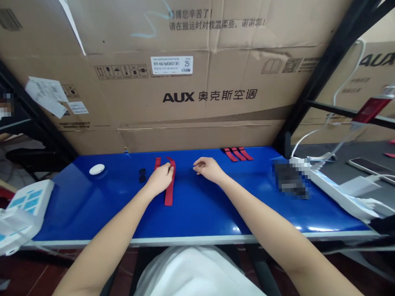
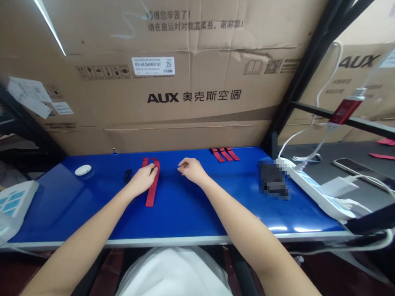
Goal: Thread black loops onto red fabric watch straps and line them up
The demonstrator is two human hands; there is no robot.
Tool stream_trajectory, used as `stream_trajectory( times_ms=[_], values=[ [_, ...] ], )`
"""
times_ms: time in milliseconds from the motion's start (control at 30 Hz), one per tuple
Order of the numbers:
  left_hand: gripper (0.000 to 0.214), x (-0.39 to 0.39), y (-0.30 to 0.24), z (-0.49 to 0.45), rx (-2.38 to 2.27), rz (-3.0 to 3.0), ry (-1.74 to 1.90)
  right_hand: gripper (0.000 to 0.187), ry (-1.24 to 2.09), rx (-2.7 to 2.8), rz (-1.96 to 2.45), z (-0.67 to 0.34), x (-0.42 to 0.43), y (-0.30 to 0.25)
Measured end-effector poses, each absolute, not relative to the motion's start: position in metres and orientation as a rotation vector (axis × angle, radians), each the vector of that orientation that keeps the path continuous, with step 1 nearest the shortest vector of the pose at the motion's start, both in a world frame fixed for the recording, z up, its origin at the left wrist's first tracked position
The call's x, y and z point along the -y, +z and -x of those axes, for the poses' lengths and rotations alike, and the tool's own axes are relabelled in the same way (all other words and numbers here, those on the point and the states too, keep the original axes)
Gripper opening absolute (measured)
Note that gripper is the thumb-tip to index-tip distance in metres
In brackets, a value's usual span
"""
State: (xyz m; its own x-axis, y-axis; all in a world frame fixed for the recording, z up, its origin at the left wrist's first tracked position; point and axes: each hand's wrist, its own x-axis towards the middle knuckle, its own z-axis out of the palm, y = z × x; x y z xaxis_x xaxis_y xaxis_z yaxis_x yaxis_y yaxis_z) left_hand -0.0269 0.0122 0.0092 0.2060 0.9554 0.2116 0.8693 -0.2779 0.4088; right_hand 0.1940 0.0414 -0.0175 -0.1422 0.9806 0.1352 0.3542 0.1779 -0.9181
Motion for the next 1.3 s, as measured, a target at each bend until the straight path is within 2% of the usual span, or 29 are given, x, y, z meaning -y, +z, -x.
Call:
stream_trajectory(
  times_ms=[100,200,267,367,533,700,833,933,1167,1300],
  values=[
    [0.032,-0.016,0.02,0.039,-2.058,-2.32,0.526,0.013,0.471,1.83,1.584,-0.216,-0.047,-0.012],
    [0.031,-0.019,0.029,0.048,-2.306,-2.338,0.413,0.032,0.131,1.882,1.946,-0.232,-0.048,-0.008],
    [0.033,-0.023,0.029,0.05,-2.44,-2.347,0.311,0.047,0.025,1.849,2.167,-0.238,-0.05,-0.008],
    [0.035,-0.031,0.022,0.046,-2.566,-2.322,0.124,0.059,0.084,1.797,2.383,-0.242,-0.052,-0.008],
    [0.035,-0.041,0.008,0.037,-2.575,-2.177,-0.045,0.057,0.129,1.895,2.394,-0.237,-0.051,-0.006],
    [0.052,-0.04,0.009,0.042,-2.57,-2.138,0.102,0.048,0.01,2.111,2.174,-0.219,-0.035,-0.007],
    [0.041,-0.039,0.008,0.052,-2.622,-2.085,0.115,0.038,-0.078,2.371,1.854,-0.198,-0.017,-0.002],
    [0.04,-0.039,0.006,0.057,-2.639,-2.069,0.131,0.029,-0.076,2.365,1.704,-0.194,-0.012,0.005],
    [0.039,-0.028,0.011,0.053,-2.561,-2.286,0.384,0.058,-0.058,2.199,1.787,-0.241,-0.038,0.001],
    [0.034,-0.015,0.008,0.034,-2.181,-2.588,0.528,0.054,0.199,2.217,1.774,-0.257,-0.047,-0.005]
  ],
)
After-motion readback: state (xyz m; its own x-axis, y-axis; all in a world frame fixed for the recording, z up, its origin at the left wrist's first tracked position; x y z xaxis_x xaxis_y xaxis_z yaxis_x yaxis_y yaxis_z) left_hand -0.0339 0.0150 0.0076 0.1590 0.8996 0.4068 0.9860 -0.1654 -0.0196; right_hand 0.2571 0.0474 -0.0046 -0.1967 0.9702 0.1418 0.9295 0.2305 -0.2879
